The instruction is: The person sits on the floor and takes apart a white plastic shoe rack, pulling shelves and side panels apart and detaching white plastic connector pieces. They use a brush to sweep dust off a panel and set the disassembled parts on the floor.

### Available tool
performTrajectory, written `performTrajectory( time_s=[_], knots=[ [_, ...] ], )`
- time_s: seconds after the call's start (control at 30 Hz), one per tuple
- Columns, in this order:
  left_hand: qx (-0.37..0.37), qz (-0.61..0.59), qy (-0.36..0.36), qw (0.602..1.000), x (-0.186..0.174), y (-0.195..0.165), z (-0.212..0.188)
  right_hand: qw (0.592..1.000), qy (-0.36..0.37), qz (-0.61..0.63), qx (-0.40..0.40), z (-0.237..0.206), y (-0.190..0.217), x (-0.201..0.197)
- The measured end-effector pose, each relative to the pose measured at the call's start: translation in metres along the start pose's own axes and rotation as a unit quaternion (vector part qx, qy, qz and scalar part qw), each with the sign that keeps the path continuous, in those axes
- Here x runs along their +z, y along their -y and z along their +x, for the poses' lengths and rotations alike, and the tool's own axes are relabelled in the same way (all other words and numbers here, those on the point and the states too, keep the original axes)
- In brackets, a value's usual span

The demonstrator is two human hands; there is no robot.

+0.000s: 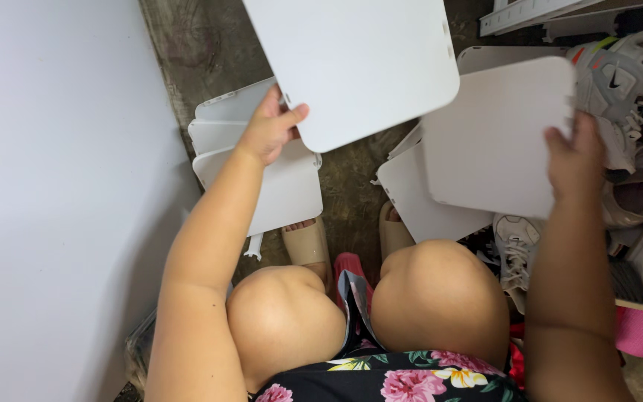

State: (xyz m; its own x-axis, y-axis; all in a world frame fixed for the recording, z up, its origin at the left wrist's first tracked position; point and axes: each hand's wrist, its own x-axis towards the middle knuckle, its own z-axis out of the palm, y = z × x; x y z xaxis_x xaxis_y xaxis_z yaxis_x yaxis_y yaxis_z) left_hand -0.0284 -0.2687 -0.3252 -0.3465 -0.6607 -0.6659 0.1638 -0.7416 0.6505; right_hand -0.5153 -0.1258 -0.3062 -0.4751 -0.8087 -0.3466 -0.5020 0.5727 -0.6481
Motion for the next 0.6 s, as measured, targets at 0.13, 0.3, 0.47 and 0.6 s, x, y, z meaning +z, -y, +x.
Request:
performTrajectory(
  time_s=[0.13,0.3,0.47,0.6],
  knots=[
    [-0.049,0.014,0.013,0.999,0.013,0.034,0.003,0.986,-0.087,0.130,-0.059,-0.035,-0.038,-0.041],
    [-0.036,0.028,-0.005,0.999,0.019,0.067,0.005,0.947,-0.141,0.261,-0.124,-0.073,-0.057,-0.064],
    [0.087,0.274,-0.129,0.949,0.020,0.055,0.009,0.917,-0.108,0.357,-0.141,-0.087,-0.037,-0.070],
    [0.061,0.496,-0.164,0.851,0.030,0.023,-0.008,0.883,-0.080,0.449,-0.106,-0.086,-0.025,-0.060]
  ],
)
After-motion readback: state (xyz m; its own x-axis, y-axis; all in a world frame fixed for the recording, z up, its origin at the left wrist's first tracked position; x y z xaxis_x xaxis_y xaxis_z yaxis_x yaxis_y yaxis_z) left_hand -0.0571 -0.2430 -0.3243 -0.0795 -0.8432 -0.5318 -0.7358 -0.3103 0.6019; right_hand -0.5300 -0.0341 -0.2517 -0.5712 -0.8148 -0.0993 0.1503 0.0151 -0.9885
